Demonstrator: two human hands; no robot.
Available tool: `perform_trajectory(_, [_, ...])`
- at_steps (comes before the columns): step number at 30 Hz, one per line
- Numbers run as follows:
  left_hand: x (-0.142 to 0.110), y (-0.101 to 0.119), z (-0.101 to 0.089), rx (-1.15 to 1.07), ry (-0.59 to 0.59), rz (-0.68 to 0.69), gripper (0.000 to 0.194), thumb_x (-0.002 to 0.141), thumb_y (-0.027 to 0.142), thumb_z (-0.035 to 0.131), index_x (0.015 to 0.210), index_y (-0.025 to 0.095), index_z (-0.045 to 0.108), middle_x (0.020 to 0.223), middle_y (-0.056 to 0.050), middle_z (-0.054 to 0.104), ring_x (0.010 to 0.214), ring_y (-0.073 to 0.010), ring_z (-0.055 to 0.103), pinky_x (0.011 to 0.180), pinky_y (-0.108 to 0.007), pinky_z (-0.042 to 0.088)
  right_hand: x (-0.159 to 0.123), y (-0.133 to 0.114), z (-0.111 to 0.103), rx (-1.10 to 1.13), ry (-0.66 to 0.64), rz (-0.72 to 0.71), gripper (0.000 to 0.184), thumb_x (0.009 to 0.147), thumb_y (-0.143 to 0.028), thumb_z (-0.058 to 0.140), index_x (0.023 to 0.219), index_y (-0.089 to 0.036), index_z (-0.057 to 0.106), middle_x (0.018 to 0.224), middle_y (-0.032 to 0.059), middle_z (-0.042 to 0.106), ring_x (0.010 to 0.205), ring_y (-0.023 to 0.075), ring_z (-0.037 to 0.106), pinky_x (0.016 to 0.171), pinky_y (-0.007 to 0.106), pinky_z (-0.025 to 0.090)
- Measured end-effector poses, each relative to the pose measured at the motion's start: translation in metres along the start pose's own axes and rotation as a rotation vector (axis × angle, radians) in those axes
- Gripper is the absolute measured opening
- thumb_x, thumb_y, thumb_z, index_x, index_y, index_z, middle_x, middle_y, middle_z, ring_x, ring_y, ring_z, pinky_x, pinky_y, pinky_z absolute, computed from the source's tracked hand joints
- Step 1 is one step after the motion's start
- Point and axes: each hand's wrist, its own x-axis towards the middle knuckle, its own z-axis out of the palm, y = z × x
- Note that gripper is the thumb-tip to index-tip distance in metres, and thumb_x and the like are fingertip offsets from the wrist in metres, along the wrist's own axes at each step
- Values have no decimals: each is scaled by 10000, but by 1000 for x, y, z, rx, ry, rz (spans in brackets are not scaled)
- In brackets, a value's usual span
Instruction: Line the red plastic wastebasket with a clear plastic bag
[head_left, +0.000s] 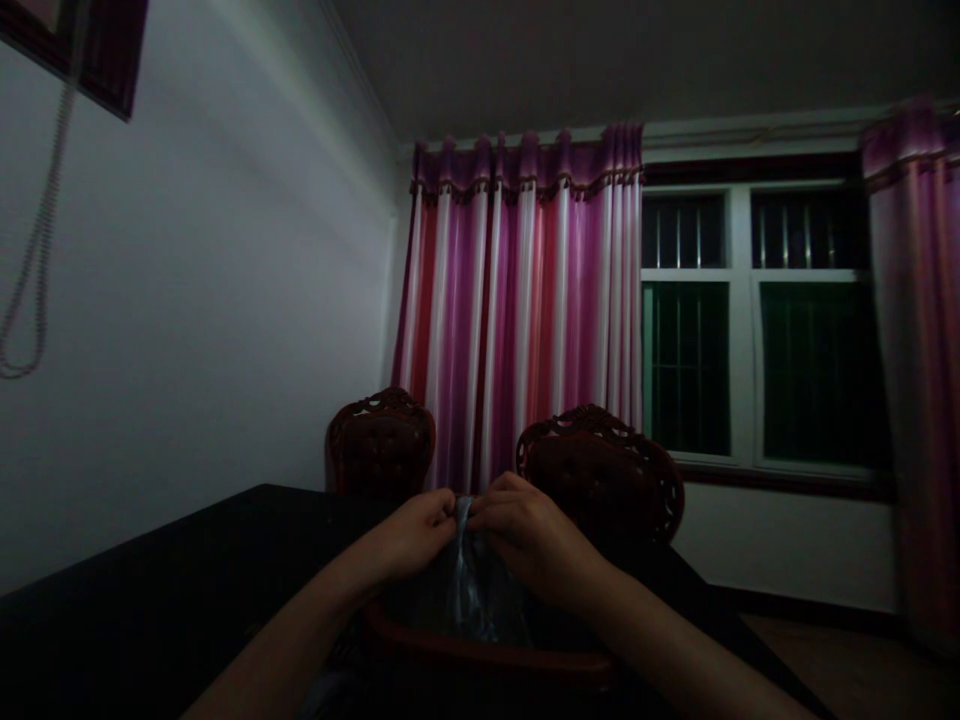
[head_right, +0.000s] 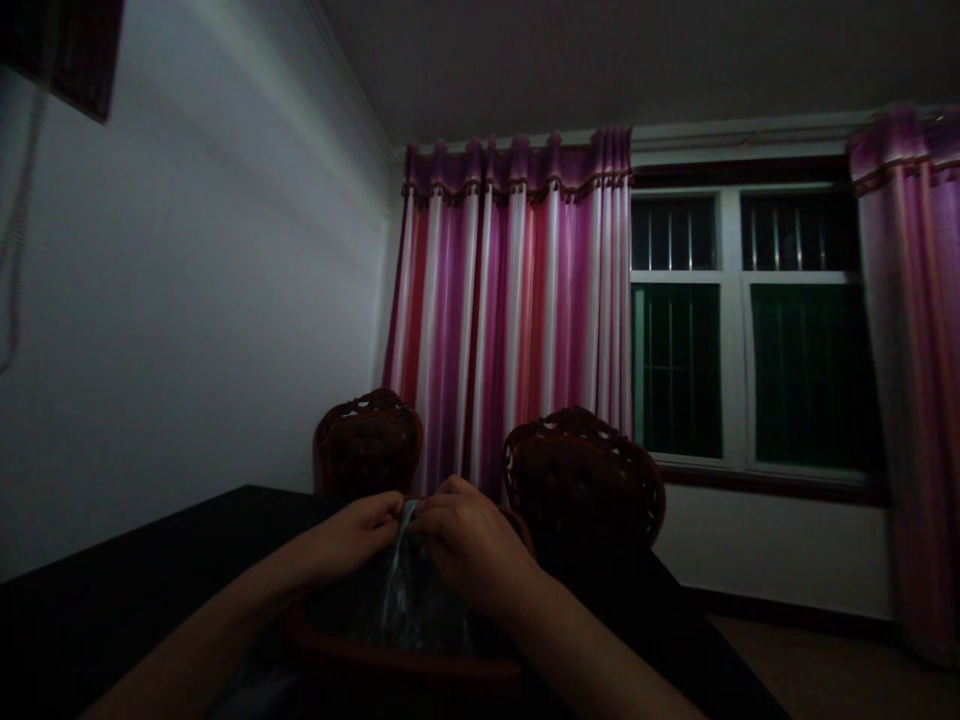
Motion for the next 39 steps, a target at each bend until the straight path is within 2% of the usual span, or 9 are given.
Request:
perform_trajectory(6, [0, -1, 0, -9, -1, 10, 93, 785, 282, 476, 751, 195, 477, 695, 40, 422, 652, -123, 382, 576, -242, 310, -1, -1, -2, -13, 22, -33, 330, 784, 25, 517, 880, -227, 708, 901, 17, 702, 868, 183, 534, 797, 316, 420])
perform_trajectory(24, [-3, 3, 0, -3, -2, 24, 113, 775, 302, 477, 736, 199, 451, 681, 49, 415, 629, -114, 368, 565, -247, 285, 0, -2, -3, -19, 27, -6, 280, 819, -23, 547, 909, -238, 703, 898, 7, 704, 877, 186, 527, 813, 319, 431])
perform_trajectory(30, [-4, 7, -1, 9, -1, 30, 124, 777, 316, 469, 742, 197, 462, 694, 44, 414, 638, -124, 372, 576, -260, 288, 0, -3, -4, -26, 36, -12, 318, 773, 18, 531, 893, -224, 698, 872, 13, 692, 871, 182, 532, 811, 315, 423])
perform_trajectory(39, [-4, 5, -2, 29, 4, 48, 109, 766, 303, 462, 718, 205, 450, 693, 43, 411, 640, -127, 372, 579, -263, 289, 0, -4, -4, -41, 39, -7, 263, 783, 2, 547, 869, -207, 681, 872, 17, 688, 869, 178, 525, 804, 307, 414])
